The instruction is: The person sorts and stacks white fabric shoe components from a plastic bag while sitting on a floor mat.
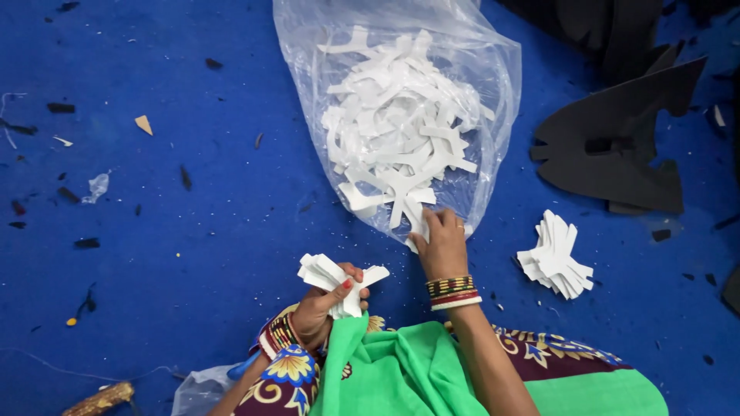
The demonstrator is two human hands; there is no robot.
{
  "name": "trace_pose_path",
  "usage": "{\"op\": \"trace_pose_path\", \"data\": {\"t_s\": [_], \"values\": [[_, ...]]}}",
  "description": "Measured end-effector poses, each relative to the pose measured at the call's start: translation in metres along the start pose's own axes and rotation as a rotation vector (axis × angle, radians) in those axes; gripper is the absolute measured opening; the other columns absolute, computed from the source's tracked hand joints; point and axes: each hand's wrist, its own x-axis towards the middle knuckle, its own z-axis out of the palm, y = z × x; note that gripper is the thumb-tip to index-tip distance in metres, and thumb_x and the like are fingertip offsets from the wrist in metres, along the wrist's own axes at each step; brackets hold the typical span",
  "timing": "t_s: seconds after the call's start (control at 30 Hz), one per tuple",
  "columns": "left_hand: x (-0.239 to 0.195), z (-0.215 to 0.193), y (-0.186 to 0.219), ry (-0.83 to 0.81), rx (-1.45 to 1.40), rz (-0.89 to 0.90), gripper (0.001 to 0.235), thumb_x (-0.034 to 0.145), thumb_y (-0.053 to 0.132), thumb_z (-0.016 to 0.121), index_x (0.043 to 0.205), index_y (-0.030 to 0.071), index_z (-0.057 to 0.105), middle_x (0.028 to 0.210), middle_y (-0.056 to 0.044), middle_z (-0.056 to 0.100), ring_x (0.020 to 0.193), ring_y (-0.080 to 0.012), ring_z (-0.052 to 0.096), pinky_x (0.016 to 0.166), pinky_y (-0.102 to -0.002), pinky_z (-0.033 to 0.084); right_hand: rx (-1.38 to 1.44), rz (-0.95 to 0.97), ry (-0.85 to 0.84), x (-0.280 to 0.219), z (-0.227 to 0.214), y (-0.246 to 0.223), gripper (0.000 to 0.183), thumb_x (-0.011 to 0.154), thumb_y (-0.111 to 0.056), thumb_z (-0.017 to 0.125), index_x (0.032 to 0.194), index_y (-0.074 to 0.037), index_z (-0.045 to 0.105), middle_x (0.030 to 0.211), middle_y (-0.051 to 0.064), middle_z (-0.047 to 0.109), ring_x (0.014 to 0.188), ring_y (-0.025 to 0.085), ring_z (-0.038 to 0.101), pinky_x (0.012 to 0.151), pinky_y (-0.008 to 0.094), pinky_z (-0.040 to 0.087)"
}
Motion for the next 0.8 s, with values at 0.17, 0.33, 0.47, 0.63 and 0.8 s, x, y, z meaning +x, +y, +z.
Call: {"op": "trace_pose_path", "data": {"t_s": [0.17, 0.33, 0.47, 0.63, 0.8], "values": [[0.002, 0.0, -0.001, -0.008, 0.029, -0.007, 0.021, 0.099, 0.015, 0.066, 0.117, 0.01, 0.056, 0.114, -0.005, 0.059, 0.094, -0.019, 0.068, 0.082, -0.034, 0.061, 0.078, 0.137, -0.078, -0.012, -0.001, 0.016, 0.048, 0.071, -0.017, 0.086, 0.115, -0.008, 0.072, 0.104, 0.015, 0.063, 0.1, 0.038, 0.06, 0.088, 0.046, 0.051], [0.002, 0.0, 0.0, -0.031, 0.061, -0.035, 0.023, 0.1, 0.018, 0.067, 0.119, 0.009, 0.058, 0.104, -0.01, 0.063, 0.091, -0.0209, 0.069, 0.079, -0.034, 0.061, 0.2, 0.13, -0.041, -0.018, -0.017, 0.028, 0.024, 0.08, -0.003, 0.072, 0.104, -0.007, 0.073, 0.098, 0.013, 0.065, 0.091, 0.033, 0.068, 0.079, 0.041, 0.057], [0.003, -0.008, -0.007, -0.005, 0.118, -0.016, 0.029, 0.1, 0.021, 0.067, 0.123, 0.006, 0.058, 0.109, -0.009, 0.066, 0.097, -0.0202, 0.07, 0.083, -0.035, 0.062, 0.474, 0.231, 0.118, -0.024, -0.063, 0.003, 0.017, 0.091, -0.005, 0.07, 0.108, -0.002, 0.071, 0.095, 0.007, 0.071, 0.085, 0.02, 0.069, 0.076, 0.031, 0.054], [0.003, -0.001, 0.0, -0.133, 0.084, -0.023, 0.042, 0.105, 0.024, 0.066, 0.14, 0.004, 0.054, 0.122, -0.017, 0.065, 0.108, -0.0233, 0.069, 0.095, -0.037, 0.059, 1.118, 0.67, -0.138, -0.038, -0.056, -0.037, 0.025, 0.092, -0.008, 0.071, 0.117, -0.005, 0.073, 0.092, 0.001, 0.069, 0.072, 0.009, 0.054, 0.061, 0.027, 0.041], [0.002, 0.011, 0.007, -0.04, 0.115, 0.0, 0.049, 0.097, 0.02, 0.063, 0.143, 0.011, 0.048, 0.154, -0.005, 0.052, 0.136, -0.0219, 0.055, 0.11, -0.037, 0.051, 1.098, 0.794, -0.383, -0.057, -0.005, -0.056, 0.025, 0.087, -0.011, 0.075, 0.11, -0.004, 0.071, 0.096, 0.004, 0.072, 0.079, 0.013, 0.069, 0.068, 0.028, 0.057]]}}
